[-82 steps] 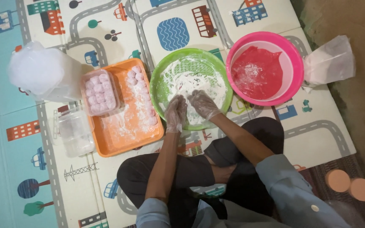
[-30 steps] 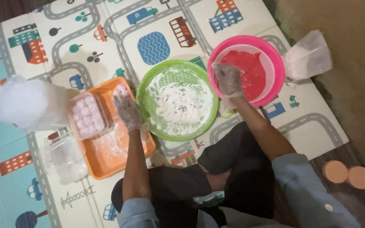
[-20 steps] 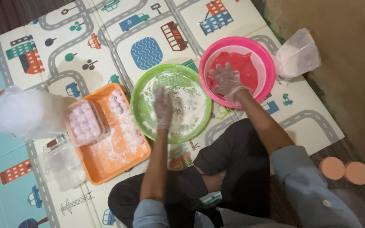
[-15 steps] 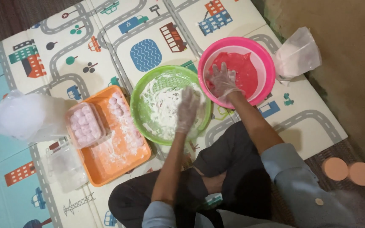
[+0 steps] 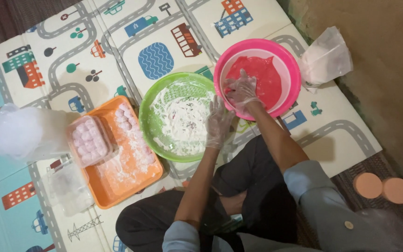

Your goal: A person wearing gloves coats small pink dough balls in white powder and transfers them between trays and bowls.

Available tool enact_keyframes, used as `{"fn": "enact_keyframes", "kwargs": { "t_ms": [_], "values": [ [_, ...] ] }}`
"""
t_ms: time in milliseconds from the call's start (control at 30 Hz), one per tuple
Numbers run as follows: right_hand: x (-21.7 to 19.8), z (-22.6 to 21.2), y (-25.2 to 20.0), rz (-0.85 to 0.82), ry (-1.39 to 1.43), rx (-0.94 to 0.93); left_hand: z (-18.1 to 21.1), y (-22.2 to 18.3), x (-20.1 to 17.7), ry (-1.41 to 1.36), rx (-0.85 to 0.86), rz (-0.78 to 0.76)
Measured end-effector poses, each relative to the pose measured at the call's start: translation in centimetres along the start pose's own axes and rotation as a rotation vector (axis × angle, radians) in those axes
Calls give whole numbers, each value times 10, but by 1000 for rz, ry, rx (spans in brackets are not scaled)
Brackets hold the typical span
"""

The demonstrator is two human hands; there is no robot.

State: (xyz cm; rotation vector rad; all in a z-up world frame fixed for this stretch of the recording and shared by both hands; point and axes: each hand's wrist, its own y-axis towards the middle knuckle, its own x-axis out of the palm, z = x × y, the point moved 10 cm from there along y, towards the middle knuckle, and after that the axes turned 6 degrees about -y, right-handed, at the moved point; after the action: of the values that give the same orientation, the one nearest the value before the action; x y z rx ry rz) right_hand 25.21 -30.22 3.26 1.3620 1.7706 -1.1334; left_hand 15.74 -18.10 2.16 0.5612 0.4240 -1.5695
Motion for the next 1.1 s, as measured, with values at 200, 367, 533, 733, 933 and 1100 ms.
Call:
{"fn": "enact_keyframes", "kwargs": {
  "t_ms": [200, 367, 533, 733, 933, 1100],
  "values": [
    [21, 29, 9, 75, 328, 87, 2, 7, 7, 155, -101, -119],
    [4, 18, 2, 132, 302, 74, 40, -2, -8, 168, -31, -53],
    [-12, -12, -19, 220, 280, -19, 61, -9, -15, 248, -147, -194],
    [-52, -65, -57, 286, 339, -171, 72, -12, -22, 286, -130, -160],
    [-79, -95, -84, 249, 607, -99, 68, -7, -31, 334, -120, -175],
    [-94, -109, -96, 236, 668, -116, 84, -10, -38, 572, 5, -343]
  ]
}}
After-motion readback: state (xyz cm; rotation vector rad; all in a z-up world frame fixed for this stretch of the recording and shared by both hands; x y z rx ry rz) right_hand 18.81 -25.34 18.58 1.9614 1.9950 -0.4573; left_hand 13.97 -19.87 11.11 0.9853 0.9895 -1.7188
